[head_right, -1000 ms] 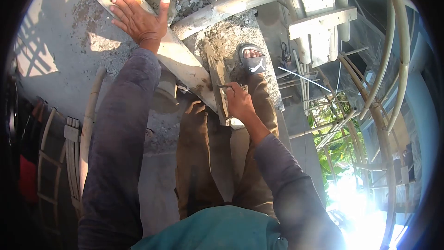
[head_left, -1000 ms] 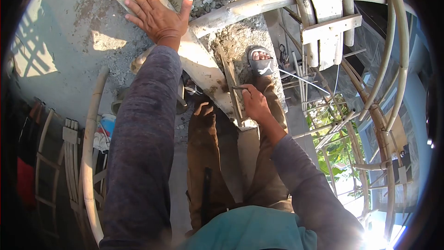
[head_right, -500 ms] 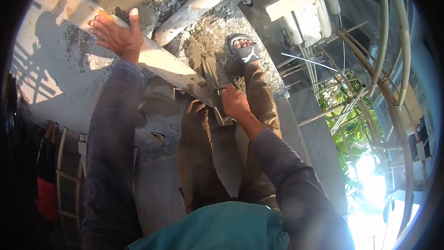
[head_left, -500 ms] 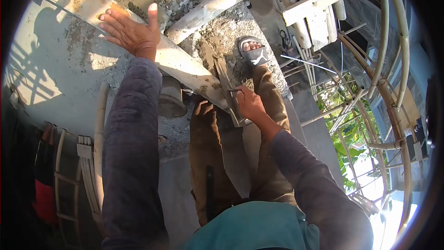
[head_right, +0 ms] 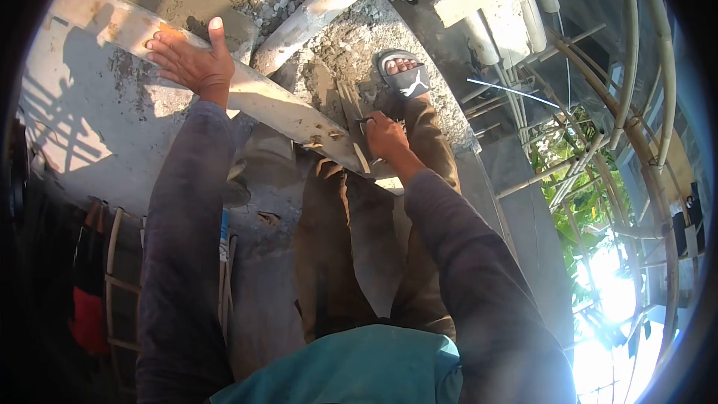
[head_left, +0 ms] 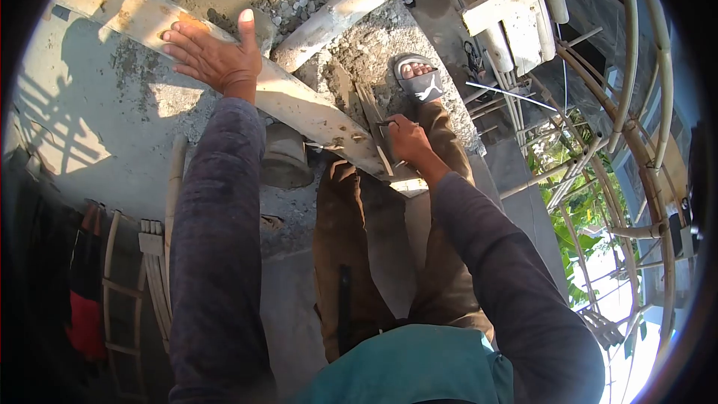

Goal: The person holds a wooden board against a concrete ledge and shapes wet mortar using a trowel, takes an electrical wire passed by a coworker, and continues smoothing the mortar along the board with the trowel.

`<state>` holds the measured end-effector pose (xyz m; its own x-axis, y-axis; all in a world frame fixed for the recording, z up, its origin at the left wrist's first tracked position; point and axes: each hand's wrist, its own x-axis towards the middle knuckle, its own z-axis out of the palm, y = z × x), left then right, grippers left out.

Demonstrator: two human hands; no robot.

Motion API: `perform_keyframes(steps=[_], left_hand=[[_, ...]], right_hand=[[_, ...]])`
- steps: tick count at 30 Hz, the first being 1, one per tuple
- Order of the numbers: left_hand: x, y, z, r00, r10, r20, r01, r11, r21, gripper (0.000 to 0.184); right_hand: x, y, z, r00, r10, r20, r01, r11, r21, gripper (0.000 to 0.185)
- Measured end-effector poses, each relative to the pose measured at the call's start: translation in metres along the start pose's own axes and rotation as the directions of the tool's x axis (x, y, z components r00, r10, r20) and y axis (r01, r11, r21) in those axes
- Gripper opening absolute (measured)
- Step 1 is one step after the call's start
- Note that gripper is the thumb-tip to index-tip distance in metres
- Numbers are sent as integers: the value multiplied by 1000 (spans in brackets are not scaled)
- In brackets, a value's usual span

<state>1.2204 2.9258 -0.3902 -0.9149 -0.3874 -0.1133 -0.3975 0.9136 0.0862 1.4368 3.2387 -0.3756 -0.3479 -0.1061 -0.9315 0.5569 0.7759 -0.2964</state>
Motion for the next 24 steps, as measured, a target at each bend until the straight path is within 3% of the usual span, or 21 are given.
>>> perform_keyframes(steps=[4,6,9,12,14,16,21,23,24], left_hand=[[-2,1,-1,1000,4,4,-4,1000,-29,117],[0,3,-1,1000,-1,11,2,1000,-20,117],[1,1,0,999,-11,39,10,1000,8,119],[0,3,-2,999,-10,38,11,1000,-26,119],[0,0,-1,999,-4,34,5,1000,-14,119],[3,-1,0,1000,6,28,-6,1000,-9,119],[0,4,-3,999,-17,32,18,999,-29,120],[0,4,-2,999,-17,30,17,1000,-21,120],[1,2,-1,1000,-10,26,10,1000,-6,120]], right_hand=[[6,5,10,997,-32,-65,32,999,-9,34],[-48,-24,-22,991,135,-11,-133,985,113,34],[-89,-12,-28,985,173,23,-175,981,87,34],[-53,-16,-24,983,181,32,-183,981,70,35],[-10,-14,-17,985,165,48,-169,979,116,36],[15,-15,-10,992,122,-20,-121,992,44,36],[-65,-15,-30,999,40,12,-40,999,27,35],[-82,-12,-32,983,182,30,-184,979,88,33],[-76,-11,-29,984,178,28,-180,980,90,33]])
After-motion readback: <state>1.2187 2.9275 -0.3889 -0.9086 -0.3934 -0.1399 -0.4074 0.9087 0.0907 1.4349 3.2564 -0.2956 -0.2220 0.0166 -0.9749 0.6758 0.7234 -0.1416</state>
